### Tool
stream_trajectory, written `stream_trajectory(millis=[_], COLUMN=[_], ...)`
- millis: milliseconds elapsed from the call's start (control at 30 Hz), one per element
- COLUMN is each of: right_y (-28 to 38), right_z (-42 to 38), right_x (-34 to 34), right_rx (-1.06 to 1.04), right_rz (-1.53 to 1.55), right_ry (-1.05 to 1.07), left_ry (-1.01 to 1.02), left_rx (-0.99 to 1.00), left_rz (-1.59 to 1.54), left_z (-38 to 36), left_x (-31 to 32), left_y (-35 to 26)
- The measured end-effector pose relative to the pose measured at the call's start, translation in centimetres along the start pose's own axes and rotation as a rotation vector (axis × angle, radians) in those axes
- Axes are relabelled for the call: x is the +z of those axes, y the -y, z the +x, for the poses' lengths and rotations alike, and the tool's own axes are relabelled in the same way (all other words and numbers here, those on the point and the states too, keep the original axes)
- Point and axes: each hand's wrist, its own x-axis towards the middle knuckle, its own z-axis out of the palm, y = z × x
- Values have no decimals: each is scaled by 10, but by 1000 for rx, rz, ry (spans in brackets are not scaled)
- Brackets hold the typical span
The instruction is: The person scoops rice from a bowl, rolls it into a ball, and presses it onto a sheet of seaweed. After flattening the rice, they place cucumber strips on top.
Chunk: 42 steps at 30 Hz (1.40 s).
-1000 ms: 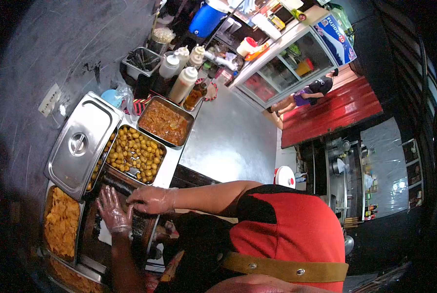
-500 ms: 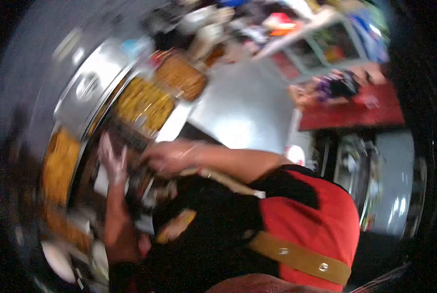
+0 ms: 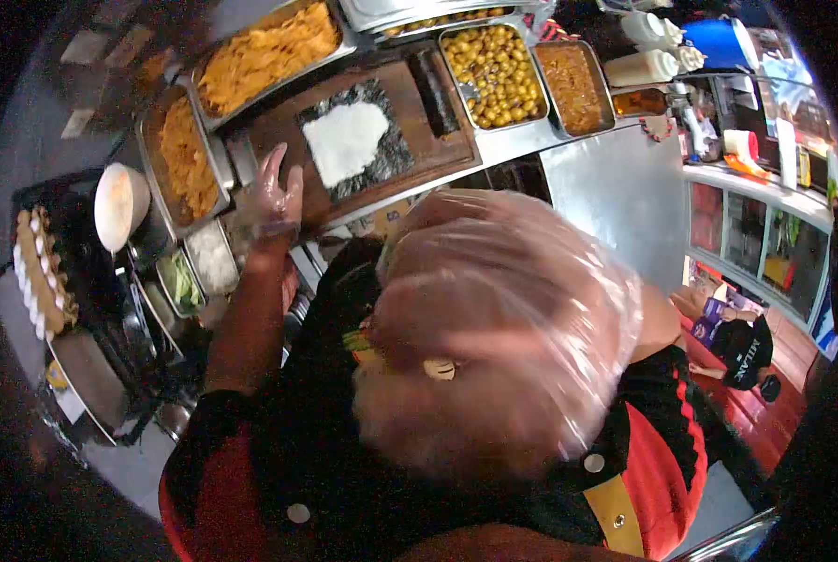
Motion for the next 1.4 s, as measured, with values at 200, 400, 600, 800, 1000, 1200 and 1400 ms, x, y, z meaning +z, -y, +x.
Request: stream_trajectory(millis=[200, 400, 600, 800, 1000, 1200, 1400], right_y=[19, 10, -38, -113, -117, -118, -136], right_z=[17, 18, -25, -137, -209, -241, -239], right_x=[5, 4, 18, 104, 152, 163, 147], right_rx=[-82, -67, 204, 965, 1284, 1405, 1359], right_rz=[-39, -85, -195, 3, 150, 198, 150], right_ry=[46, 4, -198, -215, -187, -351, -393], left_ry=[123, 45, 170, 487, 745, 838, 874], left_rx=[-55, -4, 241, 625, 910, 956, 913], left_rz=[51, -35, -47, -9, 161, 208, 272], left_z=[-9, -11, 25, 117, 140, 136, 122], left_x=[-27, -3, 16, 104, 153, 148, 143], left_y=[-20, -5, -32, -44, -66, -78, -92])
